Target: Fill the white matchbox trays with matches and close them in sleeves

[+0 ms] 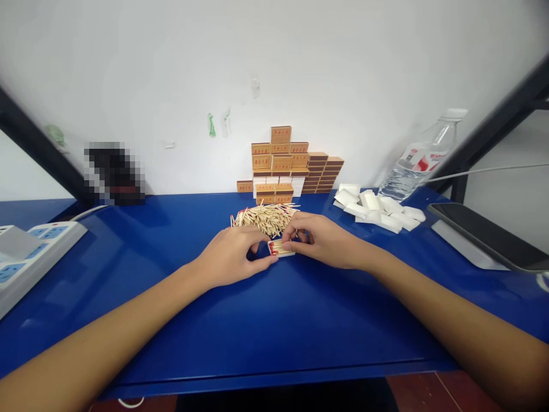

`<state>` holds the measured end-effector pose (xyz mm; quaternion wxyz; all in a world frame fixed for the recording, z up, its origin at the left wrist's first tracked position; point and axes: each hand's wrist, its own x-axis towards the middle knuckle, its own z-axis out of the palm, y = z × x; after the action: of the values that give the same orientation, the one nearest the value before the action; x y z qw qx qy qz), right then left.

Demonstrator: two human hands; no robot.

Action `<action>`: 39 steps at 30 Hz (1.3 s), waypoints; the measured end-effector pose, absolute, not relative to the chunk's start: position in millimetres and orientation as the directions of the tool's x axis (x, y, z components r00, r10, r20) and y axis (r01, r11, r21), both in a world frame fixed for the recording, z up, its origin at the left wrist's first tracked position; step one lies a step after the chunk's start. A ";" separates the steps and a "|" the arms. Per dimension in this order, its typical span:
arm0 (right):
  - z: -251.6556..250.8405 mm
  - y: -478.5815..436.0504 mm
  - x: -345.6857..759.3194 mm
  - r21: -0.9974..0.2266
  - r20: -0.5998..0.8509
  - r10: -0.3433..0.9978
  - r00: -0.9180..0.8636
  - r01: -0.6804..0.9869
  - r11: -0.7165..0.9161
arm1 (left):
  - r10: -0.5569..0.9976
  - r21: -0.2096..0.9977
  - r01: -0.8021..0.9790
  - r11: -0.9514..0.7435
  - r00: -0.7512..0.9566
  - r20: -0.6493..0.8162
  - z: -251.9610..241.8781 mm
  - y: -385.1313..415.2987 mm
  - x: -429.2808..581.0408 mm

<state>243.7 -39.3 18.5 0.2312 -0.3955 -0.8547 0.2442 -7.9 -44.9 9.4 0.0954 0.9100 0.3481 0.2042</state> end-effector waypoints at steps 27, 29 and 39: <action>25.4 -51.3 241.0 -0.515 0.229 0.701 -0.675 0.527 0.676 | 0.637 0.327 0.551 -0.768 0.708 0.304 9.8 -46.5 -8.2; 24.1 -51.4 240.7 -0.548 0.218 0.699 -0.681 0.507 0.665 | 0.634 0.324 0.548 -0.771 0.713 0.301 9.3 -46.4 -8.3; 21.1 -52.6 240.8 -0.580 0.144 0.694 -0.705 0.508 0.637 | 0.625 0.318 0.542 -0.778 0.723 0.296 9.5 -47.3 -6.9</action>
<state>240.8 -52.6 21.1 0.1800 -0.3391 -0.8865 0.2582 -6.9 -47.3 9.5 0.1048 0.9221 0.3163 0.1965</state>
